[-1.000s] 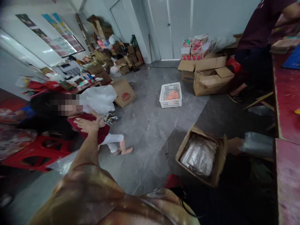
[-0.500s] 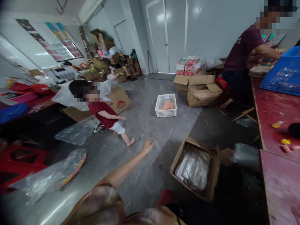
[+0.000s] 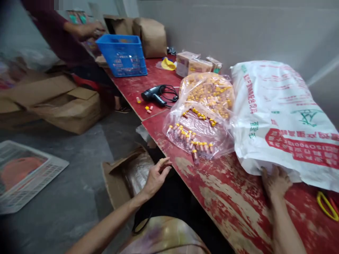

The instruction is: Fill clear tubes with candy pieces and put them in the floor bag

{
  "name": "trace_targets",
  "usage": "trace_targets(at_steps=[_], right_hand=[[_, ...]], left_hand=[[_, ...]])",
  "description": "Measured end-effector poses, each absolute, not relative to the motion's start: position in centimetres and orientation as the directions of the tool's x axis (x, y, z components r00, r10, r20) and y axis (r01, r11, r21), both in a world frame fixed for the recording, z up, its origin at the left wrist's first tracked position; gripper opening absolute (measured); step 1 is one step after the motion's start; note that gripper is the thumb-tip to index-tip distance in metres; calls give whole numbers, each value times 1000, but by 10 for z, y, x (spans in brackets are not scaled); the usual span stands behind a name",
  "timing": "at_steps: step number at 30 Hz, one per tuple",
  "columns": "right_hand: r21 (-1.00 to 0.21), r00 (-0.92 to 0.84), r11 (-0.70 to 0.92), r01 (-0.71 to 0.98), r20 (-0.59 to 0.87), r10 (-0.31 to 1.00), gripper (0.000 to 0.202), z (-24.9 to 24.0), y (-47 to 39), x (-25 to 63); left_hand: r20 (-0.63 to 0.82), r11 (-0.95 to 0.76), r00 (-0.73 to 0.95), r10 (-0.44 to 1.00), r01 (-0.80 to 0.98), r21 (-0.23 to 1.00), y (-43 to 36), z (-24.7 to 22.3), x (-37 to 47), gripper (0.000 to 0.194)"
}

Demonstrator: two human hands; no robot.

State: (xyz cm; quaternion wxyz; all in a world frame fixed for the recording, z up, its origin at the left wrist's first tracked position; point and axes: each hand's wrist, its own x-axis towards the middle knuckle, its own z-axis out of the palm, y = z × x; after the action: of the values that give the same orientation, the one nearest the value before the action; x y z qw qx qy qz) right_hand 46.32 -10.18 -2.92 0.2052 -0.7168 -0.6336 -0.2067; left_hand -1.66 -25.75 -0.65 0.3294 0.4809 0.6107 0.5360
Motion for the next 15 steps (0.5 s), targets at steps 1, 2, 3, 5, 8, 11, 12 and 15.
trace_targets(at_steps=[1, 2, 3, 5, 8, 11, 12, 15], right_hand=[[-74, 140, -119, 990, 581, 802, 57, -40, -101, 467], [-106, 141, -97, 990, 605, 783, 63, -49, -99, 469], [-121, 121, -57, 991, 627, 770, 67, -56, -97, 469], [-125, 78, 7, 992, 662, 746, 71, -66, -93, 471], [-150, 69, 45, 988, 677, 733, 73, -70, -92, 477], [-208, 59, 102, 973, 646, 761, 80, -70, -95, 482], [-228, 55, 117, 967, 628, 776, 82, -70, -96, 482], [-280, 104, 70, 957, 561, 822, 85, -69, -105, 475]], left_hand=[[160, -84, -262, 952, 279, 956, -248, -1, -5, 33], [199, -126, -201, 959, 326, 937, -239, 4, 6, 34], [224, -160, -135, 965, 375, 913, -230, 8, 14, 36], [210, -184, 1, 978, 488, 853, -214, 16, 25, 41], [40, -132, 155, 987, 647, 751, -194, 31, 34, 39], [-42, -112, 198, 979, 704, 702, -181, 47, 39, 22], [-22, -126, 199, 980, 700, 703, -176, 51, 40, 18], [106, -182, 152, 983, 696, 694, -152, 58, 37, 19]])
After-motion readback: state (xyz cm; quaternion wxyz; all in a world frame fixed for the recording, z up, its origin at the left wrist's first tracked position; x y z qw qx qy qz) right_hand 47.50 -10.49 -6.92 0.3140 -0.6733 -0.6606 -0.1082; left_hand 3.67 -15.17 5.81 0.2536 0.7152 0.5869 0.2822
